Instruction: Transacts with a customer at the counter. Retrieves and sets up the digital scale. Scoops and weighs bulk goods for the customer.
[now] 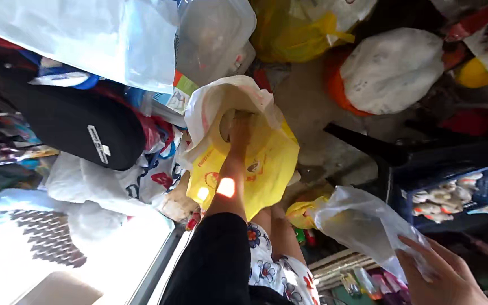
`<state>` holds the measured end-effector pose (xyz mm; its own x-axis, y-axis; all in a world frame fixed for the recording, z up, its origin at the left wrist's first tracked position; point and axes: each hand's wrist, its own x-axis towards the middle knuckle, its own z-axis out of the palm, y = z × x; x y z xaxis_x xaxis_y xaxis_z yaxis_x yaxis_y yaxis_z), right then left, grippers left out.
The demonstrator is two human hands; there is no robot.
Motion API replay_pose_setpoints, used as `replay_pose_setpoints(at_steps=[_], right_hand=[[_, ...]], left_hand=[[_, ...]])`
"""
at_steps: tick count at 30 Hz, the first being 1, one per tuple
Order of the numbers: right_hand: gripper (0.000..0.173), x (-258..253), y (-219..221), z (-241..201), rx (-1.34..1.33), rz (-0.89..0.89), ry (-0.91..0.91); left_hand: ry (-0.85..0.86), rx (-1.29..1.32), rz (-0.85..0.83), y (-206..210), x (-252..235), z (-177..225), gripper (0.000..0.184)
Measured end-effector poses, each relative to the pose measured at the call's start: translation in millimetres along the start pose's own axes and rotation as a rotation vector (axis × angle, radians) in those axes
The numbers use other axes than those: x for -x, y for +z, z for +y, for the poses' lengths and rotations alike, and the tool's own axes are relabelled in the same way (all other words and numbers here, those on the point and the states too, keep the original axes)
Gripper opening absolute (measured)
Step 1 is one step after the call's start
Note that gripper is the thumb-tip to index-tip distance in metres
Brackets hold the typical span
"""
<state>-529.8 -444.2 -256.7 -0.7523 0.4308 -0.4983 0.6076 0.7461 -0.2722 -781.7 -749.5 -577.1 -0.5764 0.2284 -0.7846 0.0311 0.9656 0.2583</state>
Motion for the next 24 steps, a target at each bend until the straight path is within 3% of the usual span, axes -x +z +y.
replay_pose_setpoints(at_steps=[10, 14, 19, 24], right_hand=[[0.037, -26.2, 5.9, -21.0, -0.025, 0.013, -0.067], [0.038, -30.5, 7.8, -32.3, -0.014, 0.014, -0.081], [0.038, -24.7, 12.9, -29.1, -0.001, -0.021, -0.093], [0.039, -15.7, 10.5, -28.7, 0.016, -0.034, -0.095]], left_hand=[[-0.21, 0.004, 0.248, -28.9, 85.7, -46.3, 0.028], [-0.328, 0.102, 0.289, -7.4, 50.4, -41.5, 0.028], [-0.226, 0.534, 0.197, 25.5, -3.6, -32.9, 0.033], [-0.012, 0.89, 0.237, 24.3, 16.3, -60.7, 0.027]])
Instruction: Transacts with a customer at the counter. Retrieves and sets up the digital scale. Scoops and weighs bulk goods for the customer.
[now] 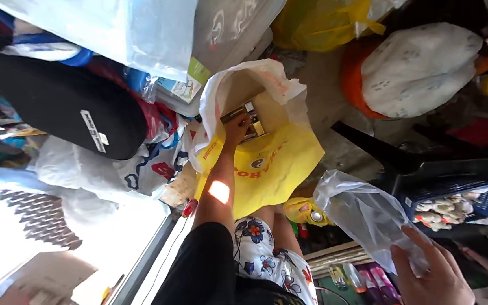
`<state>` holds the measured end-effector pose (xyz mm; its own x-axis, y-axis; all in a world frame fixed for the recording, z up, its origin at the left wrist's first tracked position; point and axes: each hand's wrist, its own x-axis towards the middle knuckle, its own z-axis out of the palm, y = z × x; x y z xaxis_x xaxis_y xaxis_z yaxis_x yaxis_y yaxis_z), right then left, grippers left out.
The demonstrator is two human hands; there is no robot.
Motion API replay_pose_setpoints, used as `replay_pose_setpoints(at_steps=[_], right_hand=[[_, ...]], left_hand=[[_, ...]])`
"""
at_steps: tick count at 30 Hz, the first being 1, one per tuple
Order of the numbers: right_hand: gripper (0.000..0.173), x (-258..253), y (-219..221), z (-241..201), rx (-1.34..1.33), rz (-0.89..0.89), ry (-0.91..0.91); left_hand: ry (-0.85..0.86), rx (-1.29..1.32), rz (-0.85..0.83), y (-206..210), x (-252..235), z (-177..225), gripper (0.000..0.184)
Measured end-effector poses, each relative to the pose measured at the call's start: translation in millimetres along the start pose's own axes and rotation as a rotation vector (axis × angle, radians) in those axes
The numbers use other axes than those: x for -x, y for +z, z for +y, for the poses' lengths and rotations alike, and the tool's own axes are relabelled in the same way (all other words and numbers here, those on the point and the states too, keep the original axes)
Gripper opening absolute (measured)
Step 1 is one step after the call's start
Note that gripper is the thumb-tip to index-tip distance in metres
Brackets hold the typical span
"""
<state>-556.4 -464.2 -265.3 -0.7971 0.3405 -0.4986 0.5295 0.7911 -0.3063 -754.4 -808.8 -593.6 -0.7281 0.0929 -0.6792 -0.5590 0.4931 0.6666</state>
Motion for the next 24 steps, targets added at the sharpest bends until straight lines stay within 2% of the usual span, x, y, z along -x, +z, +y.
replay_pose_setpoints(at_steps=[4, 6, 9, 12, 18, 24], right_hand=[[0.043, 0.4, -11.7, -7.3, -0.002, 0.031, -0.036], [0.044, 1.5, -18.9, -12.9, -0.007, 0.048, -0.056], [0.044, 4.2, -31.1, -20.4, -0.005, 0.055, -0.059], [0.046, 6.1, -42.1, -22.5, 0.013, 0.086, -0.073], [0.048, 0.6, -45.3, -32.7, -0.013, 0.082, -0.062], [0.049, -8.4, -35.3, -39.0, -0.06, 0.113, -0.085]], left_hand=[[0.088, 0.169, -0.033, -30.6, 33.0, 31.8, 0.023], [0.064, 0.213, -0.057, -42.5, 57.7, 57.5, 0.025], [0.017, 0.215, -0.043, -57.9, 94.6, 74.8, 0.028], [0.087, 0.252, 0.03, -65.3, 122.6, 69.8, 0.024], [0.2, 0.297, 0.12, -68.0, 140.8, 57.8, 0.022], [0.187, 0.341, 0.076, -77.0, 155.8, 67.2, 0.02]])
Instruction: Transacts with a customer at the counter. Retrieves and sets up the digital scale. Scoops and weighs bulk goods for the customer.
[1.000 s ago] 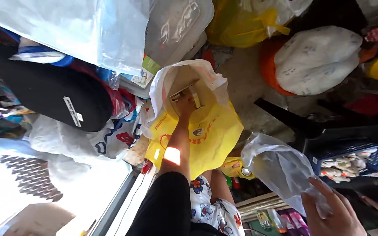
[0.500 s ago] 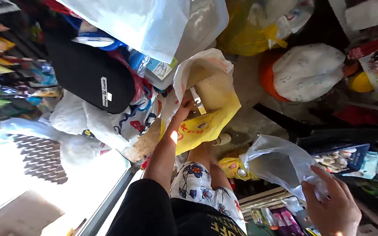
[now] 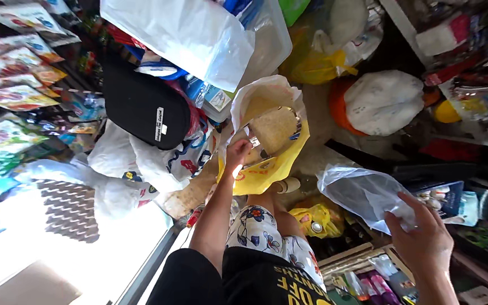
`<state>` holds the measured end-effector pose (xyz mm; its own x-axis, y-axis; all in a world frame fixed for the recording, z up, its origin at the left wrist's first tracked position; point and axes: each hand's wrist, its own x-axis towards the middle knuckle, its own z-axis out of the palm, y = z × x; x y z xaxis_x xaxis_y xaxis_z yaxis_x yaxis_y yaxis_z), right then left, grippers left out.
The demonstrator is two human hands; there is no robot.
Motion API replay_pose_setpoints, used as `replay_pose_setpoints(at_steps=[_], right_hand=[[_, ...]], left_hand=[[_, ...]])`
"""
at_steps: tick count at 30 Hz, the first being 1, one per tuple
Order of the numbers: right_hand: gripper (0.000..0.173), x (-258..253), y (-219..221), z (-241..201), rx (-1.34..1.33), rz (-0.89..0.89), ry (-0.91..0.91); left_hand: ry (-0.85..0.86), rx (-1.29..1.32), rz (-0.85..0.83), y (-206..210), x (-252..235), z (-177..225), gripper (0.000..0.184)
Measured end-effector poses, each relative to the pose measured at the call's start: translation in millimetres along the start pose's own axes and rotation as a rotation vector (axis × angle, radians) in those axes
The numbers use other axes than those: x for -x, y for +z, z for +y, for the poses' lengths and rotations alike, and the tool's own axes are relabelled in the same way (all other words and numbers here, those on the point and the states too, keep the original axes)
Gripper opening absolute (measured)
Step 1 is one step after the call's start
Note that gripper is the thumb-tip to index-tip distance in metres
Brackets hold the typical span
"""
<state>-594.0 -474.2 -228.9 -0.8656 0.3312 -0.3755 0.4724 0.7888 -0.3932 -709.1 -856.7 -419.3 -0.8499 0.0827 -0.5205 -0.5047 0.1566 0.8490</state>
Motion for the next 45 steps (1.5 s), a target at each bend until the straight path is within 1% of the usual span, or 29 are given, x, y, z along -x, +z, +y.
replay_pose_setpoints(at_steps=[3, 6, 8, 11, 14, 16, 18, 21, 23, 25, 28, 30, 32, 34, 36, 38, 40, 43, 45], right_hand=[[0.045, -6.1, -1.4, 3.0, 0.009, 0.034, 0.016], [0.045, -7.2, -2.4, 10.7, -0.027, 0.04, 0.065], [0.05, -7.6, -1.3, 19.0, -0.07, 0.058, 0.066], [0.059, -3.8, 0.6, 30.2, -0.145, 0.092, 0.091], [0.065, -0.6, 0.2, 42.2, -0.22, 0.123, 0.122], [0.068, 0.2, -0.7, 50.5, -0.256, 0.134, 0.133], [0.073, 1.5, -5.3, 53.7, -0.286, 0.134, 0.12], [0.08, 13.9, -17.1, 56.1, -0.32, 0.116, 0.085], [0.084, 26.7, -27.4, 61.6, -0.33, 0.121, 0.03], [0.089, 38.9, -34.4, 66.0, -0.351, 0.091, 0.031], [0.095, 44.5, -25.1, 81.3, -0.384, 0.028, 0.066], [0.096, 41.5, -4.8, 101.7, -0.413, 0.027, 0.042], [0.095, 38.4, 9.5, 122.3, -0.439, 0.002, 0.027], [0.09, 35.0, 9.3, 144.7, -0.455, -0.01, 0.012], [0.085, 29.1, -0.2, 172.7, -0.475, 0.029, 0.016], [0.08, 19.6, -13.5, 204.2, -0.49, 0.071, 0.051], [0.077, 6.5, -23.2, 237.9, -0.503, 0.113, 0.09], [0.071, -14.0, -23.7, 286.8, -0.594, 0.205, 0.096], [0.07, -25.4, -19.0, 316.0, -0.685, 0.262, 0.09]], left_hand=[[-0.016, -0.003, -0.002, -3.7, -2.2, 4.5, 0.018], [-0.066, -0.035, 0.014, -14.6, 17.5, 21.7, 0.017], [-0.082, -0.085, 0.018, -17.7, 33.6, 46.9, 0.018], [-0.074, -0.293, -0.035, -16.4, 57.8, 97.0, 0.022], [0.054, -0.386, -0.136, 0.5, 73.4, 139.1, 0.014], [0.136, -0.484, -0.243, 22.5, 80.9, 159.2, 0.015], [0.169, -0.543, -0.337, 56.8, 87.6, 172.9, 0.016], [0.164, -0.565, -0.443, 119.5, 95.1, 173.4, 0.015], [0.175, -0.598, -0.505, 164.5, 98.1, 164.8, 0.017], [0.195, -0.634, -0.552, 208.2, 102.6, 148.7, 0.018], [0.196, -0.614, -0.606, 275.4, 111.8, 116.5, 0.021], [0.162, -0.54, -0.643, 317.6, 118.1, 93.0, 0.02], [0.096, -0.476, -0.637, 356.1, 123.9, 73.6, 0.02], [0.045, -0.536, -0.597, 390.0, 126.4, 66.6, 0.023], [0.05, -0.639, -0.599, 424.1, 122.6, 70.8, 0.023], [0.113, -0.717, -0.633, 457.9, 113.4, 76.7, 0.022], [0.195, -0.816, -0.656, 491.3, 101.0, 83.6, 0.026], [0.28, -0.986, -0.664, 541.8, 82.9, 91.0, 0.028], [0.332, -1.099, -0.657, 575.8, 74.6, 94.4, 0.027]])
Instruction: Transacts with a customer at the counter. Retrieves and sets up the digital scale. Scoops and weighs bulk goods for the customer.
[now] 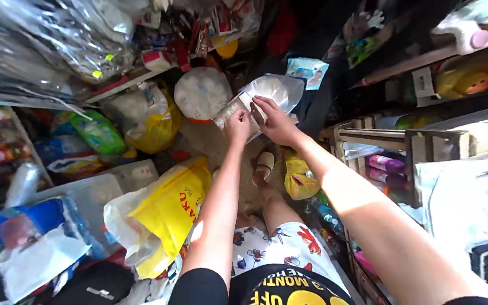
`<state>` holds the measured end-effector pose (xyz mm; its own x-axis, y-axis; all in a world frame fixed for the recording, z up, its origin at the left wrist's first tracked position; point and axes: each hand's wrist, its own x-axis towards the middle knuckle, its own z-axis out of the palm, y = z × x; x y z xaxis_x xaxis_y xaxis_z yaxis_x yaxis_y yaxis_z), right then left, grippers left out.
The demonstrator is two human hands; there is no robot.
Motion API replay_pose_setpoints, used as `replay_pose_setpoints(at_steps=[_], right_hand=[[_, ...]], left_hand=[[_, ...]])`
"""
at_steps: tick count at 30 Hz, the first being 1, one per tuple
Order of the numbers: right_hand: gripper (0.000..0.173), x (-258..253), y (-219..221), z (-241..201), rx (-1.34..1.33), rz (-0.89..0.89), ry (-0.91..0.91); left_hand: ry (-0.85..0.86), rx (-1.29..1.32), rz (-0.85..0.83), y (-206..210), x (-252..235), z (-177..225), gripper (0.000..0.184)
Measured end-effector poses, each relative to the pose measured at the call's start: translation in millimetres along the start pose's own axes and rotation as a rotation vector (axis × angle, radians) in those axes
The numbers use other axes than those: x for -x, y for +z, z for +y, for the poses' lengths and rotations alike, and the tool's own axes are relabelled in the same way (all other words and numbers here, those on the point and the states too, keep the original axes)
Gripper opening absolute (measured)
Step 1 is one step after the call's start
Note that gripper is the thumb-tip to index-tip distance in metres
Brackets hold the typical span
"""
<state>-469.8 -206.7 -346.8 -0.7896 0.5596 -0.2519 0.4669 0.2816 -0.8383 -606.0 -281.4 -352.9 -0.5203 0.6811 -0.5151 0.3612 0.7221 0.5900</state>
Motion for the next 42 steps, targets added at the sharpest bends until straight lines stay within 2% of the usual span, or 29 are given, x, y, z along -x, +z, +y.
replay_pose_setpoints(at_steps=[4, 8, 15, 21, 23, 26, 28, 30, 33, 35, 38, 40, 42], right_hand=[[0.079, -16.8, -19.3, 39.5, -0.099, 0.09, 0.042], [0.078, -18.3, -40.2, 66.2, -0.121, 0.177, 0.131], [0.076, -1.6, -84.0, 85.8, -0.132, 0.275, 0.301], [0.074, 9.6, -100.9, 76.9, -0.144, 0.331, 0.316], [0.073, 12.6, -103.2, 73.0, -0.175, 0.402, 0.418], [0.074, 13.1, -105.2, 65.8, -0.298, 0.506, 0.735], [0.056, 12.8, -101.4, 70.9, -0.425, 0.532, 0.893], [0.035, 13.7, -99.5, 75.9, -0.464, 0.496, 0.912], [0.027, 15.6, -95.3, 73.7, -0.463, 0.515, 0.712], [0.024, 16.1, -88.9, 73.7, -0.552, 0.556, 0.583], [0.019, 19.2, -79.2, 75.6, -0.766, 0.599, 0.479], [0.014, 23.4, -75.3, 71.9, -0.81, 0.59, 0.476], [0.016, 31.1, -72.0, 66.6, -0.8, 0.548, 0.481]], left_hand=[[0.025, -0.229, -0.02, 11.9, -40.1, 35.0, 0.028], [0.041, -0.414, -0.042, 19.2, -58.5, 66.1, 0.028], [0.161, -0.647, 0.006, 30.2, -57.5, 112.3, 0.027], [0.33, -0.791, 0.017, 25.1, -37.9, 159.2, 0.026], [0.371, -0.86, 0.041, 21.4, -35.6, 165.3, 0.02], [0.36, -0.865, 0.054, 8.7, -36.6, 161.8, 0.021], [0.333, -0.757, 0.058, -2.6, -36.7, 147.5, 0.025], [0.284, -0.59, 0.022, -18.0, -34.6, 127.6, 0.028], [0.246, -0.25, -0.038, -43.1, -23.7, 78.2, 0.031], [0.269, -0.001, -0.006, -55.0, -5.1, 30.8, 0.031], [0.269, 0.339, 0.051, -77.7, 56.3, -43.6, 0.025], [0.176, 0.471, 0.112, -102.4, 118.5, -96.5, 0.026], [0.057, 0.555, 0.255, -129.5, 191.4, -147.4, 0.023]])
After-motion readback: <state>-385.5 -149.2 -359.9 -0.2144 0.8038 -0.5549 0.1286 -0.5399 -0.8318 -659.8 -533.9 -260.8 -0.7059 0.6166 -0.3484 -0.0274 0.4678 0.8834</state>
